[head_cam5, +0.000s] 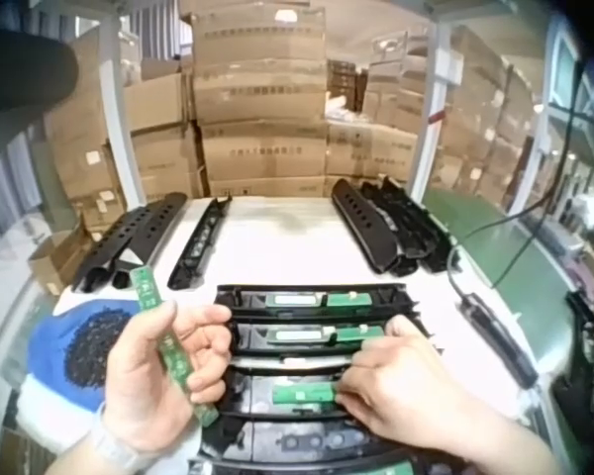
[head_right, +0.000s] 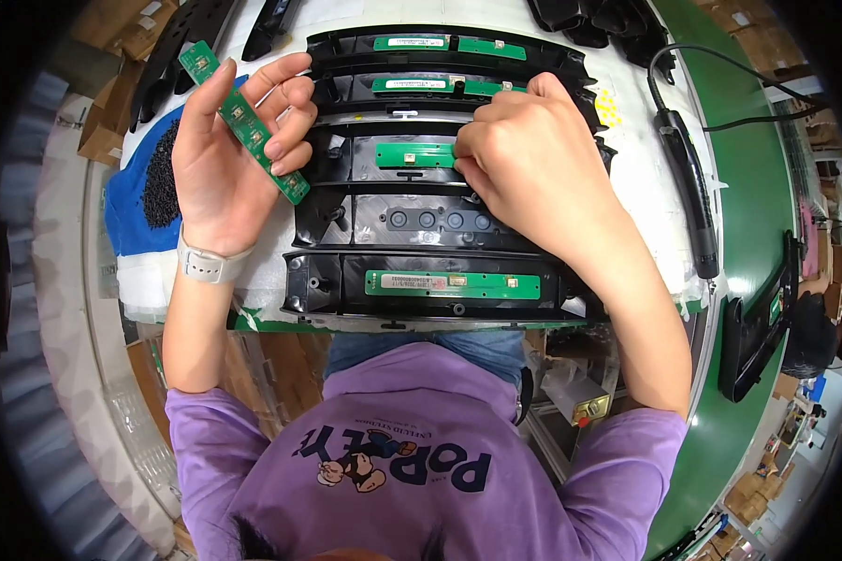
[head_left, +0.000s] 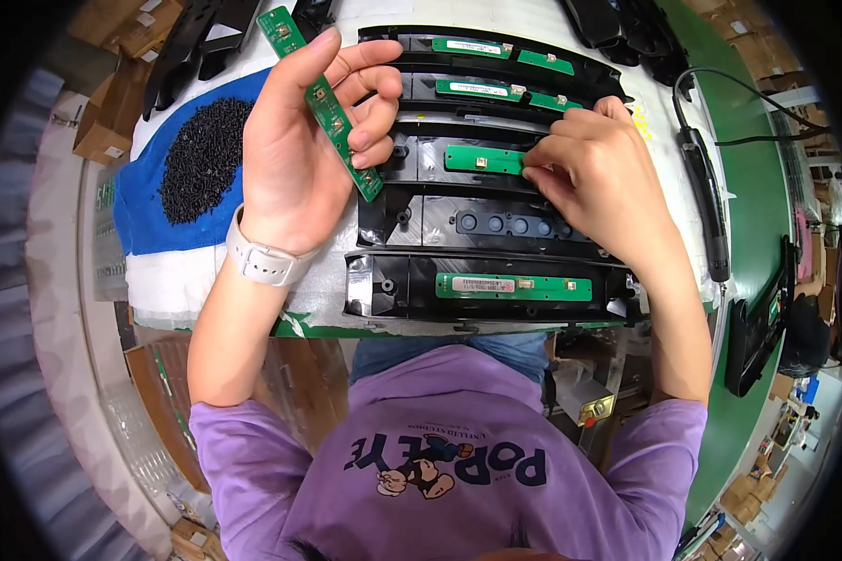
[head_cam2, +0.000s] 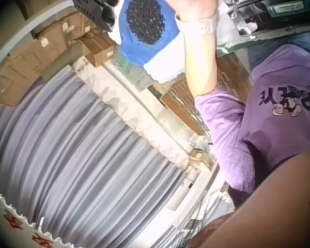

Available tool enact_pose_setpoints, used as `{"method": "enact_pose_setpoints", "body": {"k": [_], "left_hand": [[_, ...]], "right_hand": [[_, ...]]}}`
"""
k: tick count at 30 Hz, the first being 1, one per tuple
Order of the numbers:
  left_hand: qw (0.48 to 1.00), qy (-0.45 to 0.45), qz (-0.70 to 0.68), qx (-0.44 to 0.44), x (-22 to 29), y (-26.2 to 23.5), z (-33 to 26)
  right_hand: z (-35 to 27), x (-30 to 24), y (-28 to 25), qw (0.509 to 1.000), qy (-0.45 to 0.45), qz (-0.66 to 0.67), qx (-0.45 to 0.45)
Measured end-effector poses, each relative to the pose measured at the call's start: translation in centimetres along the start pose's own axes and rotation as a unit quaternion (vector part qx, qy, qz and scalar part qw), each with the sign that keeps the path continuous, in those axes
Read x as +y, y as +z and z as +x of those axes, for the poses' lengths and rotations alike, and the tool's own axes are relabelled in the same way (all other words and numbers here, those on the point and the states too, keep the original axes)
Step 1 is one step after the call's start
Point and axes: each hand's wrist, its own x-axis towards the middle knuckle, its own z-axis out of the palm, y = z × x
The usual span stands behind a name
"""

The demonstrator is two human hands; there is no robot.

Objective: Assembling toner cartridges by installing circuit boards and fastening them with an electric screwdriver.

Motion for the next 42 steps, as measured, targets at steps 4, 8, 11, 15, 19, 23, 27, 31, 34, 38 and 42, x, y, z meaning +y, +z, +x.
{"method": "enact_pose_setpoints", "body": {"k": [4,8,11,15,19,23,27,31,34,38,42], "left_hand": [[1.0,-0.002,-0.006,-0.004,0.2,-0.1,0.0],[0.999,-0.02,-0.018,-0.038,0.3,-0.3,-0.1],[0.998,-0.025,-0.04,-0.049,0.1,-0.4,-0.1],[0.998,-0.022,-0.043,-0.04,-0.3,-0.5,-0.1],[1.0,0.002,-0.03,-0.008,-0.9,-0.4,0.2],[0.989,0.059,-0.132,-0.029,-0.4,0.2,-0.6],[0.967,0.18,-0.147,-0.108,0.4,1.3,-0.6],[0.961,0.192,-0.15,-0.131,0.7,1.0,-1.0],[0.954,0.2,-0.158,-0.156,0.7,1.1,-1.3],[0.945,0.202,-0.17,-0.192,0.3,1.5,-1.4],[0.971,0.198,-0.079,-0.108,0.3,2.1,-1.5]], "right_hand": [[0.3,-0.1,0.0,1.0,-0.003,-0.01,-0.008],[0.3,-0.5,0.0,1.0,0.03,0.001,-0.007],[0.7,-1.1,-0.4,0.996,0.056,-0.062,-0.025],[1.6,-1.7,-1.6,0.993,0.08,-0.084,-0.013],[4.3,-4.1,-1.8,0.98,-0.075,0.113,0.143],[6.4,-5.5,-0.1,0.965,-0.102,0.149,0.19],[7.3,-6.5,0.7,0.942,-0.036,0.278,0.187],[7.5,-7.5,-0.2,0.86,0.078,0.501,0.063],[7.4,-7.5,-0.7,0.78,0.111,0.615,-0.037],[6.9,-8.4,-0.3,0.768,0.098,0.633,-0.015],[7.1,-8.6,-0.4,0.753,0.102,0.648,-0.045]]}}
